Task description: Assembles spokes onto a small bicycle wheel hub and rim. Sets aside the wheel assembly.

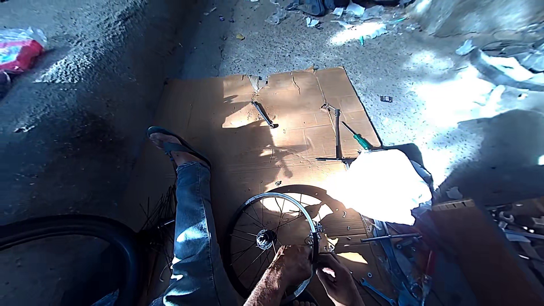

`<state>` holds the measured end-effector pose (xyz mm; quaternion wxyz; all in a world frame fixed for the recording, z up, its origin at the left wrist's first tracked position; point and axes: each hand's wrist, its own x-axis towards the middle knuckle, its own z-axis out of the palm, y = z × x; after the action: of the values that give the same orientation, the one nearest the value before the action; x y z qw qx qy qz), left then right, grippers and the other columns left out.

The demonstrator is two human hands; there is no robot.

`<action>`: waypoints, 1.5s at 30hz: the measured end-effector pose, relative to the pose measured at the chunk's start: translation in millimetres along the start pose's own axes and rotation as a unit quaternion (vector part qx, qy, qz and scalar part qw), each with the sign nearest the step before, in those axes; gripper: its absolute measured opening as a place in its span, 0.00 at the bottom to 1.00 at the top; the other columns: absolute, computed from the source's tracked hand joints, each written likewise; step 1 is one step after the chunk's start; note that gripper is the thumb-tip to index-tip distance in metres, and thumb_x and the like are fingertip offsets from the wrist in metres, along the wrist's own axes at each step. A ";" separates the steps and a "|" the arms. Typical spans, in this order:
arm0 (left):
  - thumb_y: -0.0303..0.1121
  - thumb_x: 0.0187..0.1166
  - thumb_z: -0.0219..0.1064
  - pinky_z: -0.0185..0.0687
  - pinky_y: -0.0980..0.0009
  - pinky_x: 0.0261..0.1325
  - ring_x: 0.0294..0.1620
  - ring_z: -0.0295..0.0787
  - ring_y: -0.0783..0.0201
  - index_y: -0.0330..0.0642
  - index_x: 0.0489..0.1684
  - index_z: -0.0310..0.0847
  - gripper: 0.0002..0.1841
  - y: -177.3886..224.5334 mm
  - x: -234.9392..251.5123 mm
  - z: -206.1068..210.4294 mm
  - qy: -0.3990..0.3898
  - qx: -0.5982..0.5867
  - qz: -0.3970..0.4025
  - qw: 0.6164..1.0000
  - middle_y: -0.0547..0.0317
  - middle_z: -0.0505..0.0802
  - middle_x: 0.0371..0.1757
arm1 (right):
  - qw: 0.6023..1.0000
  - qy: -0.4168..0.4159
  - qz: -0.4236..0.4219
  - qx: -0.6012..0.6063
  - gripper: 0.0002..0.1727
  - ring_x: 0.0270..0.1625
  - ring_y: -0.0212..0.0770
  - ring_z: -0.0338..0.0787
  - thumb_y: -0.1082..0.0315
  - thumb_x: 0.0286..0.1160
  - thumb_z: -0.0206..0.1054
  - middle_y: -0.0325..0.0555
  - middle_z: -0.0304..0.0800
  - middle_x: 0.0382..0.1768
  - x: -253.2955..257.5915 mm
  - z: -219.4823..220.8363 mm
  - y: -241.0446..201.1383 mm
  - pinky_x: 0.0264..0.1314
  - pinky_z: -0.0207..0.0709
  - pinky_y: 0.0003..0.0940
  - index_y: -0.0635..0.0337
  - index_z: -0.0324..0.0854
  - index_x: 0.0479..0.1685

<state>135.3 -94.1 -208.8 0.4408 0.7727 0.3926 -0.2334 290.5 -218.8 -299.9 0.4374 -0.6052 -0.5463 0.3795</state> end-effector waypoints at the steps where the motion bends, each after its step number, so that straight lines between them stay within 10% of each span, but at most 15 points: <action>1: 0.43 0.87 0.53 0.77 0.33 0.64 0.62 0.89 0.40 0.39 0.59 0.83 0.19 3.3 -0.3 -0.3 -0.012 0.009 -0.010 1.000 0.40 0.92 0.56 | 1.000 0.003 0.001 -0.004 0.11 0.47 0.33 0.93 0.69 0.68 0.69 0.48 0.91 0.51 0.9 -0.1 1.3 0.50 0.91 0.28 0.60 0.90 0.46; 22: 0.40 0.82 0.59 0.81 0.38 0.62 0.60 0.90 0.43 0.41 0.61 0.82 0.17 -8.8 -3.3 -3.7 0.013 -0.047 0.041 0.998 0.42 0.92 0.54 | 0.996 -0.005 -0.021 -0.085 0.11 0.57 0.36 0.89 0.63 0.78 0.63 0.46 0.90 0.53 4.1 1.0 -5.0 0.60 0.86 0.31 0.56 0.90 0.45; 29: 0.42 0.91 0.46 0.79 0.35 0.62 0.60 0.89 0.39 0.36 0.56 0.82 0.22 0.8 -9.4 -13.6 -0.028 0.000 0.017 0.999 0.37 0.92 0.52 | 0.999 -0.008 0.033 0.001 0.12 0.48 0.32 0.91 0.68 0.68 0.71 0.46 0.88 0.49 5.3 0.9 -20.4 0.52 0.89 0.27 0.59 0.87 0.49; 34: 0.39 0.82 0.58 0.82 0.39 0.63 0.60 0.90 0.45 0.41 0.62 0.81 0.17 -13.7 -6.6 -5.0 0.026 -0.053 0.060 0.996 0.44 0.93 0.54 | 0.998 0.002 0.003 -0.056 0.10 0.55 0.33 0.90 0.64 0.76 0.65 0.46 0.90 0.51 4.4 1.5 -15.8 0.57 0.87 0.28 0.55 0.91 0.43; 39: 0.42 0.91 0.48 0.79 0.35 0.61 0.60 0.89 0.39 0.38 0.57 0.82 0.20 -2.0 -8.5 -10.1 -0.032 -0.002 0.017 0.999 0.38 0.92 0.52 | 0.999 -0.035 0.015 -0.037 0.14 0.53 0.34 0.91 0.66 0.76 0.66 0.48 0.88 0.53 3.1 -3.4 -23.0 0.57 0.89 0.29 0.61 0.85 0.55; 45: 0.42 0.84 0.56 0.80 0.40 0.66 0.61 0.90 0.45 0.42 0.62 0.82 0.18 -18.2 -9.9 6.9 0.038 -0.029 0.062 0.997 0.44 0.93 0.55 | 0.999 -0.014 0.026 -0.046 0.10 0.52 0.31 0.89 0.64 0.73 0.66 0.45 0.88 0.50 2.6 0.4 -23.4 0.54 0.87 0.26 0.56 0.91 0.44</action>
<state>114.6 -98.5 -214.3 0.4616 0.7905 0.3674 -0.1644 282.7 -215.7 -277.9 0.3915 -0.6332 -0.5533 0.3736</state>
